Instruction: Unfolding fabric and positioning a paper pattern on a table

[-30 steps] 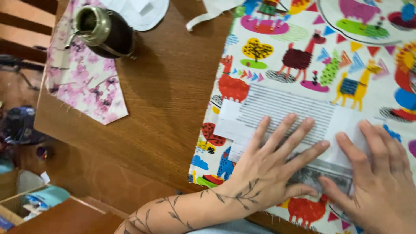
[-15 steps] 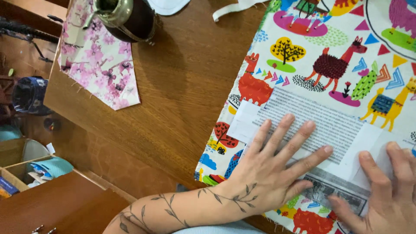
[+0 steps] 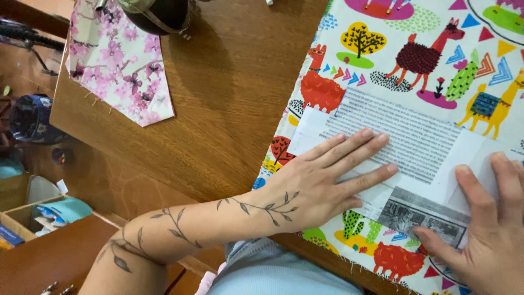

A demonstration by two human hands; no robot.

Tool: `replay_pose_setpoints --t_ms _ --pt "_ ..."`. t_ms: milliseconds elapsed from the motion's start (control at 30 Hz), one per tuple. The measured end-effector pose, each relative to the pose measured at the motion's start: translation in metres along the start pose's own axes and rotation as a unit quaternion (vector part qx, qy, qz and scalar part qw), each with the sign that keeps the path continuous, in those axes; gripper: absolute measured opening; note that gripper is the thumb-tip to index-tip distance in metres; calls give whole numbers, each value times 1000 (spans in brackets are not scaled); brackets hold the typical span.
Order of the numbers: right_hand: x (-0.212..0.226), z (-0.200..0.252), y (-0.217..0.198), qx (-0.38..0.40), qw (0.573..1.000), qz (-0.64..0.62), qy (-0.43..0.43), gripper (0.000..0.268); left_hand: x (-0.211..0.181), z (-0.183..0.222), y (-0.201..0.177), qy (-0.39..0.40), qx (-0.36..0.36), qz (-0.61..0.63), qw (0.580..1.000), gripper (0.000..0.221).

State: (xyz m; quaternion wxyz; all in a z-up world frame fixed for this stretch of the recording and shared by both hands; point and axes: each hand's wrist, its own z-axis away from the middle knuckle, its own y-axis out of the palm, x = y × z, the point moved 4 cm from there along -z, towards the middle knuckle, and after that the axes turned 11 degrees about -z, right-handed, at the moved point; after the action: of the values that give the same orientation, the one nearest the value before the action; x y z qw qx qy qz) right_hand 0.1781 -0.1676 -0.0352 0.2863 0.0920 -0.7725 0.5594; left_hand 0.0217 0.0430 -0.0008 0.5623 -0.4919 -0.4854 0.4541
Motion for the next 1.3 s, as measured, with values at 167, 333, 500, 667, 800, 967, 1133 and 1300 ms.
replay_pose_setpoints --t_ms 167,333,500,667,800,967,1133,1300 --pt "2 -1 0 -11 1000 28 7 95 3 2 -4 -42 -26 -9 999 58" --pt "1 1 1 9 999 42 31 102 2 2 -4 -46 -39 15 998 54" --pt "6 -3 -1 13 999 27 32 101 1 3 -3 -48 -24 -7 999 56" --pt "8 -3 -2 0 999 38 15 101 0 2 -3 -47 -24 -18 998 57" --pt "10 -3 -6 -2 994 112 2 105 -1 1 0 -36 -21 3 999 57" --pt "16 -8 -12 41 993 111 27 105 -2 -2 2 -13 24 -6 1000 63" --pt "19 -9 -14 42 991 126 33 106 -3 -2 1 -29 -42 10 999 67" --pt "24 -12 -18 20 989 149 18 104 -4 -13 -10 -36 -85 16 996 66"
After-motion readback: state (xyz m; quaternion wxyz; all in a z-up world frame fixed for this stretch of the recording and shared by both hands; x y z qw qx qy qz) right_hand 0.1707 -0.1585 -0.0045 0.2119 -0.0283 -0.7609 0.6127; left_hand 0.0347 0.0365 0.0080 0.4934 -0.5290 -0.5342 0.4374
